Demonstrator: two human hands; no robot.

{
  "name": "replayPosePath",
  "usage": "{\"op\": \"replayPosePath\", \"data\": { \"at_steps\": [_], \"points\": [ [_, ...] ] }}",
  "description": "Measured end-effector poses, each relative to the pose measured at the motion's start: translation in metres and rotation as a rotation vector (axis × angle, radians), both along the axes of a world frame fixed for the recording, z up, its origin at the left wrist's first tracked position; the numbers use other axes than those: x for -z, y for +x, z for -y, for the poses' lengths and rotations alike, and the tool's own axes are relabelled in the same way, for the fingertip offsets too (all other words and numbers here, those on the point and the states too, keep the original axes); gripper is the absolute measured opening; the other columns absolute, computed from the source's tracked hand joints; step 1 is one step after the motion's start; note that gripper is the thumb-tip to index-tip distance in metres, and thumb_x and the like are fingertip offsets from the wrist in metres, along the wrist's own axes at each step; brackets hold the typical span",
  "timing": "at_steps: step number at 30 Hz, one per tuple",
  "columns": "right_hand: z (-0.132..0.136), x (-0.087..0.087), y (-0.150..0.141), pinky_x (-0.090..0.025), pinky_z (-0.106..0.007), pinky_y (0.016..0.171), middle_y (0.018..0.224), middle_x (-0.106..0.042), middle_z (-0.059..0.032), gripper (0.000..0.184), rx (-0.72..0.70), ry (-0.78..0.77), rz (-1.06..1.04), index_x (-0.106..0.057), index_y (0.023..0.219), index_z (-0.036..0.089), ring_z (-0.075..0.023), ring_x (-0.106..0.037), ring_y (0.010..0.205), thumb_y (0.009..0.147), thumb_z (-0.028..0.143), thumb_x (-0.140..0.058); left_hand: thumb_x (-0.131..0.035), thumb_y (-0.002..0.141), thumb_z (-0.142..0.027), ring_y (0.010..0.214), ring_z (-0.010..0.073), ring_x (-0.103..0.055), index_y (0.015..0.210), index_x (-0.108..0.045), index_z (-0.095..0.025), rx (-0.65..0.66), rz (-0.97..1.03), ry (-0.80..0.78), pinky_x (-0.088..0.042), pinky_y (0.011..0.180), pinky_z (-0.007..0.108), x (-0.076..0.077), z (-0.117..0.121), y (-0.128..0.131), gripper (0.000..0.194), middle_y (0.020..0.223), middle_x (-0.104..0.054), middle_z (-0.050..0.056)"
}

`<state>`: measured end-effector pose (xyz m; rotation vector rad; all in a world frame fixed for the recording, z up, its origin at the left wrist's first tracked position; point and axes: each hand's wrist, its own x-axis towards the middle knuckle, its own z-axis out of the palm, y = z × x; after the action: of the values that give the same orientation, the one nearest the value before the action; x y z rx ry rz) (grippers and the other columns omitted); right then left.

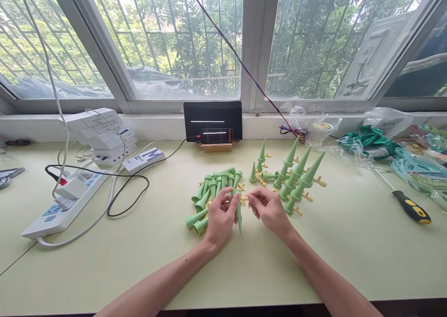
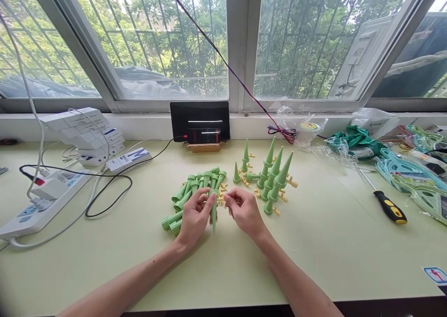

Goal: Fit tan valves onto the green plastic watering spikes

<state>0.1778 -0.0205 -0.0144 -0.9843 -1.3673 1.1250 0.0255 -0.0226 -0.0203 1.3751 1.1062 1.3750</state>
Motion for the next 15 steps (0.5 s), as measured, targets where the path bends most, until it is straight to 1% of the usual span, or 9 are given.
{"op": "replayPosePath", "data": {
  "at_steps": [5, 15],
  "points": [
    [0.0005, 0.0007, -0.0005, -0.037, -0.023, 0.04, 0.056, -0.05, 0.0036, 0.035, -0.023, -0.033, -0.016, -0.059, 0.075, 0.017, -0.0092, -0.044, 0.043, 0.089, 0.049, -0.062, -0.062, 0.089, -0.043, 0.039, 0.0075, -0.05, 0.102, -0.056, -0.021, 0.009, -0.003, -0.002, -0.04, 0.037, 0.02, -0.0012, -0.0001, 0.0002, 0.027, 0.06, -0.049, -0.008],
    [-0.0026, 0.0059, 0.0006, -0.036, -0.024, 0.038, 0.056, -0.049, 0.0032, 0.04, -0.052, -0.015, 0.002, -0.054, 0.068, 0.018, -0.0096, -0.047, 0.04, 0.093, 0.049, -0.057, -0.063, 0.088, -0.044, 0.038, 0.007, -0.048, 0.103, -0.057, -0.02, 0.0, -0.007, -0.021, -0.04, 0.036, 0.019, -0.0014, 0.0007, 0.0003, 0.028, 0.059, -0.047, -0.009]
  ]
}}
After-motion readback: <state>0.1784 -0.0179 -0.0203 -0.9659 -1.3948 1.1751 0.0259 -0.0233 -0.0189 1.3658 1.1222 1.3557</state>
